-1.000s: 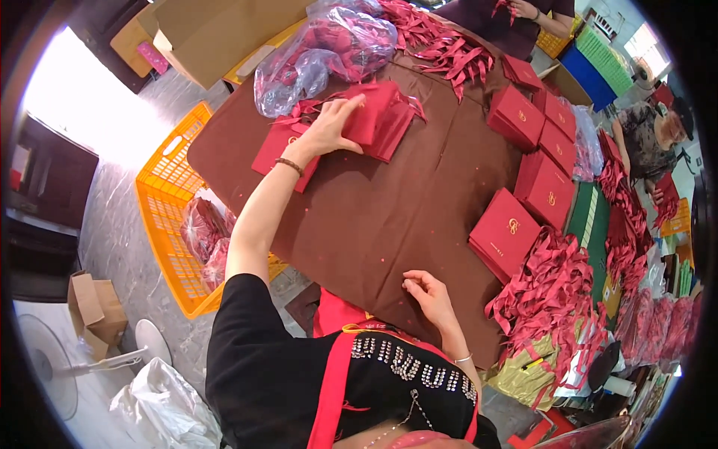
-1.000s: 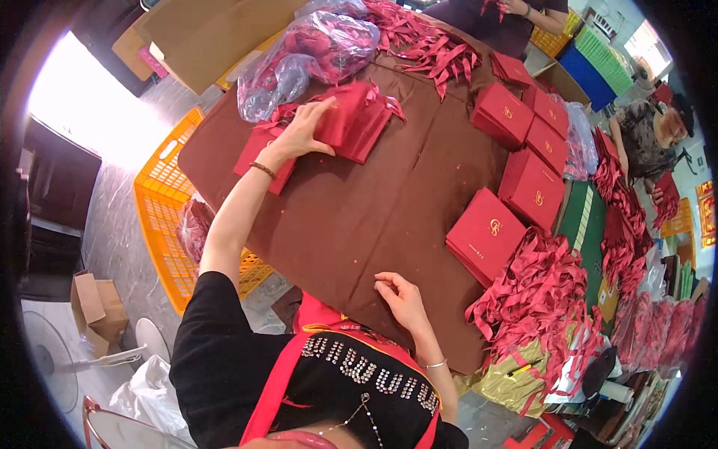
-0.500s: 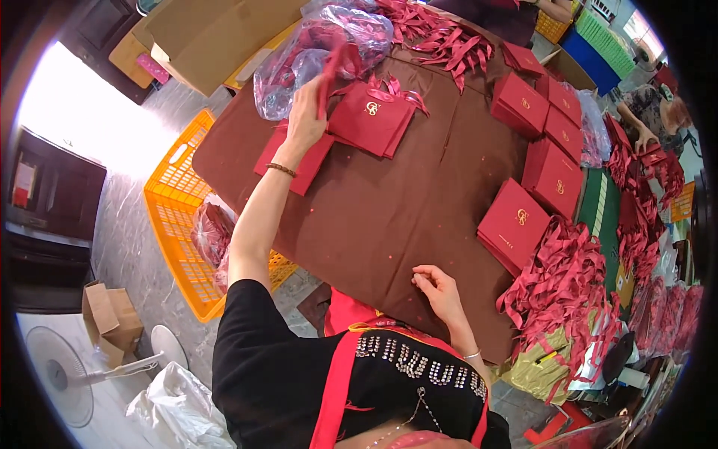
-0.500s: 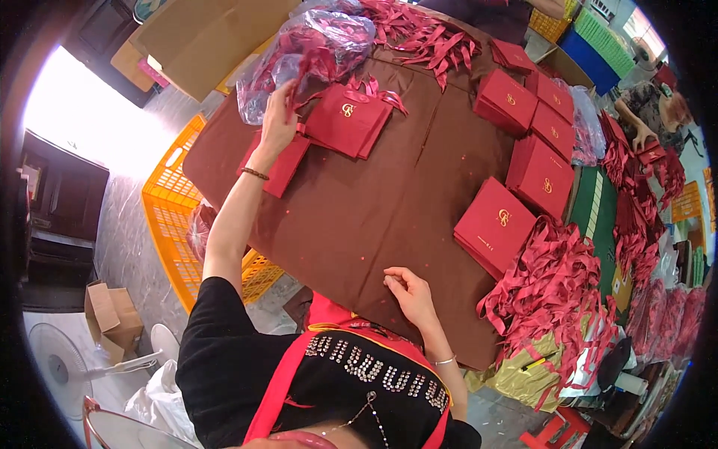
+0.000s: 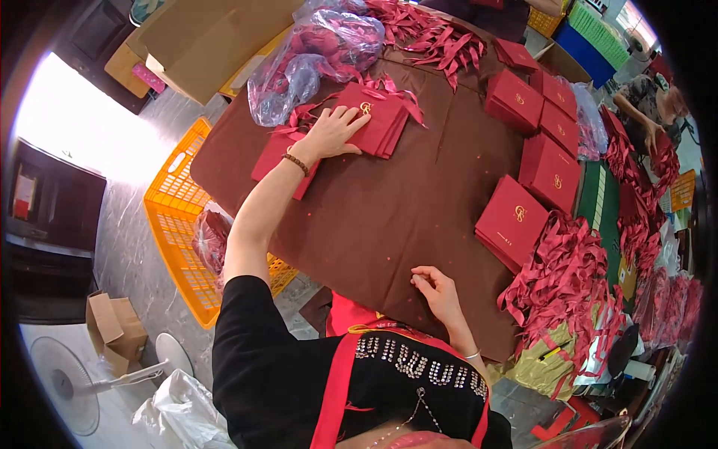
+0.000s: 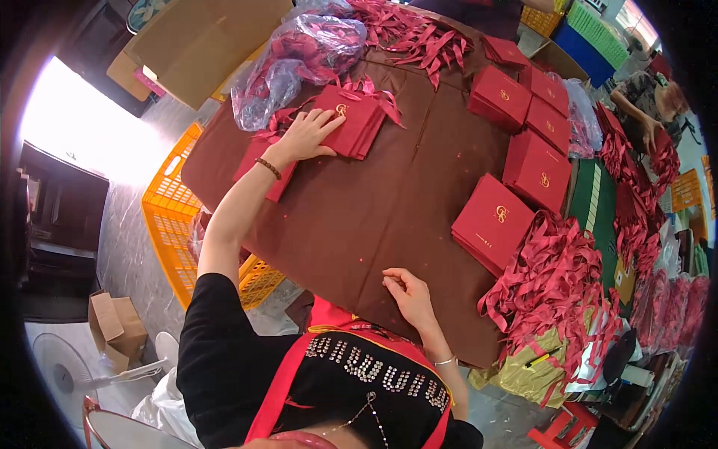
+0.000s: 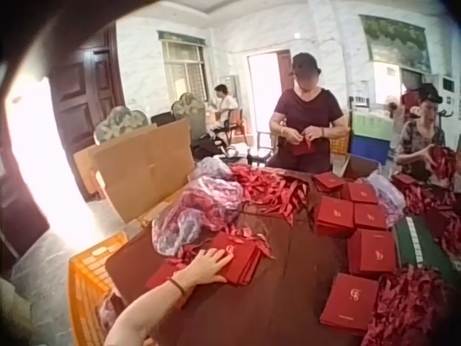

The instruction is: The person ties pink ribbons onto red gift bags by hand, threading a ribbon through the holes and tying it into a bow. They repeat this process for several bags before gathering the completed stack and handing it to another person.

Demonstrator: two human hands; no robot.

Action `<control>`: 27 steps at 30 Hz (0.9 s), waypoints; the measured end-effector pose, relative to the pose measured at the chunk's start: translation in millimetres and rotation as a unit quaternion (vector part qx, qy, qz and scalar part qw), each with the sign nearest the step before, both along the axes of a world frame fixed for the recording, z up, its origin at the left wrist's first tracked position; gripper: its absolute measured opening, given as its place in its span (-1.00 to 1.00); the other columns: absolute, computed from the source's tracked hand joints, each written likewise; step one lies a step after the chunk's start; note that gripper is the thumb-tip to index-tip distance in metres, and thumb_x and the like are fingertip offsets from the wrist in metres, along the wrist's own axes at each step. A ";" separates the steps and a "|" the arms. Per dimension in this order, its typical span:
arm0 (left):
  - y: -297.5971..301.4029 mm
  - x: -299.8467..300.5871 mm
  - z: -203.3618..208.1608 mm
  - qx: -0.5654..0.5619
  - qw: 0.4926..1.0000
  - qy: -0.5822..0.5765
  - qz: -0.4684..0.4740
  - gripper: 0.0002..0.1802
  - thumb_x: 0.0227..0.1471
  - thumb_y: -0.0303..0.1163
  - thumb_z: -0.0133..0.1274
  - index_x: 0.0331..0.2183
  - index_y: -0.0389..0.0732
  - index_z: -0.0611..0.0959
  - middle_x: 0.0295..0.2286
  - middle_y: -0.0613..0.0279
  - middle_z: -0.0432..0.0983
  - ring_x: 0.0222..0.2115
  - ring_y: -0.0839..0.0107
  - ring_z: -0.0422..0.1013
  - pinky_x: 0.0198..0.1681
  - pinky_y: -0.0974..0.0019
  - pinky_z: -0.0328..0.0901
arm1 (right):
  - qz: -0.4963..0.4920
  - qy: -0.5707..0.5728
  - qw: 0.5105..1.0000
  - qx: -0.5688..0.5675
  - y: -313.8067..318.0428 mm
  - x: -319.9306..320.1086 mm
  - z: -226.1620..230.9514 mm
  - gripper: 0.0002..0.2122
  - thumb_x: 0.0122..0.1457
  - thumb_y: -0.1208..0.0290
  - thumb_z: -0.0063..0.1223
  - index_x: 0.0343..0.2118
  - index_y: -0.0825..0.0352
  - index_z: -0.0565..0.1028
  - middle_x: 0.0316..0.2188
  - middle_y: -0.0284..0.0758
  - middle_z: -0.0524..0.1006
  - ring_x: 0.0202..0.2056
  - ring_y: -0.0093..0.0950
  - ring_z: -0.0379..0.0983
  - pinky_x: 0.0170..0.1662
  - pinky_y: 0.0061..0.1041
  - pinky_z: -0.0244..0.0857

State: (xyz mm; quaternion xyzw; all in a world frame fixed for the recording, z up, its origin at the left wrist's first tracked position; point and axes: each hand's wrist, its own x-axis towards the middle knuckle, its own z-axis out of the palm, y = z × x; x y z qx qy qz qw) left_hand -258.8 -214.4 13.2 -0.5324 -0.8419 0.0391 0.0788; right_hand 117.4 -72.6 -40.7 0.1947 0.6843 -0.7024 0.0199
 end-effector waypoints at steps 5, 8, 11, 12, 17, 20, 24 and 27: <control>-8.3 -18.5 -17.6 0.082 0.990 0.091 -0.063 -0.27 -0.11 -0.06 0.07 0.07 -0.17 0.28 -0.02 0.04 0.29 -0.08 0.15 0.27 -0.14 0.13 0.26 | 0.005 -0.003 1.000 0.011 -0.5 -0.8 3.6 -0.82 0.13 0.50 -0.02 -0.21 0.41 0.47 -0.39 -0.37 0.54 -0.32 -0.64 0.45 -0.22 -0.67 0.30; -6.8 -26.4 -18.9 0.144 0.983 0.094 -0.058 -0.44 -0.12 -0.25 0.04 -0.04 -0.22 0.39 -0.12 0.09 0.39 -0.19 0.21 0.37 -0.21 0.18 0.33 | 0.013 -0.011 1.000 0.004 0.5 -4.3 3.3 -0.82 0.13 0.49 -0.01 -0.21 0.40 0.47 -0.40 -0.37 0.54 -0.33 -0.64 0.44 -0.22 -0.66 0.30; -6.8 -33.8 -10.1 0.246 0.964 0.098 -0.037 -0.58 -0.12 -0.36 -0.01 -0.13 -0.22 0.47 -0.32 0.13 0.50 -0.32 0.23 0.43 -0.25 0.20 0.34 | 0.019 -0.019 1.000 -0.005 1.5 -10.9 6.7 -0.83 0.16 0.48 -0.03 -0.21 0.41 0.46 -0.41 -0.40 0.50 -0.33 -0.66 0.41 -0.23 -0.69 0.29; -6.7 -36.3 -7.6 0.290 0.955 0.057 0.035 -0.58 -0.11 -0.36 -0.01 -0.12 -0.21 0.46 -0.36 0.10 0.50 -0.33 0.20 0.43 -0.26 0.19 0.34 | 0.019 -0.021 1.000 -0.004 1.6 -11.8 7.4 -0.83 0.16 0.48 -0.03 -0.21 0.41 0.46 -0.41 -0.40 0.50 -0.33 -0.66 0.41 -0.23 -0.69 0.29; -15.0 -48.2 3.5 0.404 0.902 0.004 0.153 -0.64 -0.03 -0.34 -0.04 -0.14 -0.22 0.49 -0.48 0.01 0.50 -0.42 0.07 0.44 -0.34 0.10 0.32 | 0.003 -0.031 1.000 0.004 3.7 -10.5 3.8 -0.82 0.13 0.46 0.00 -0.22 0.39 0.48 -0.42 -0.39 0.53 -0.34 -0.67 0.43 -0.26 -0.69 0.30; -19.1 -39.1 15.0 0.504 0.842 -0.045 0.187 -0.68 0.00 -0.36 -0.04 -0.18 -0.28 0.51 -0.54 0.04 0.50 -0.49 0.15 0.46 -0.41 0.16 0.31 | -0.005 -0.034 0.999 -0.013 4.6 -10.8 3.9 -0.82 0.14 0.46 -0.01 -0.22 0.38 0.48 -0.44 -0.41 0.52 -0.36 -0.68 0.42 -0.30 -0.70 0.28; -17.6 -3.7 38.3 0.687 0.641 -0.302 0.159 -0.78 0.00 -0.41 -0.02 -0.30 -0.32 0.55 -0.54 0.29 0.50 -0.48 0.49 0.41 -0.39 0.34 0.30 | 0.013 -0.053 0.998 -0.045 9.1 -18.3 15.8 -0.81 0.17 0.42 -0.04 -0.18 0.35 0.45 -0.39 -0.40 0.50 -0.36 -0.67 0.40 -0.33 -0.70 0.27; -13.9 33.6 31.8 0.705 0.503 -0.489 0.101 -0.85 -0.03 -0.50 0.01 -0.32 -0.27 0.55 -0.41 0.30 0.50 -0.43 0.49 0.43 -0.40 0.39 0.34 | 0.042 0.010 0.996 -0.078 16.0 -43.2 31.5 -0.78 0.18 0.40 -0.05 -0.13 0.35 0.41 -0.33 -0.37 0.50 -0.35 -0.65 0.40 -0.30 -0.68 0.28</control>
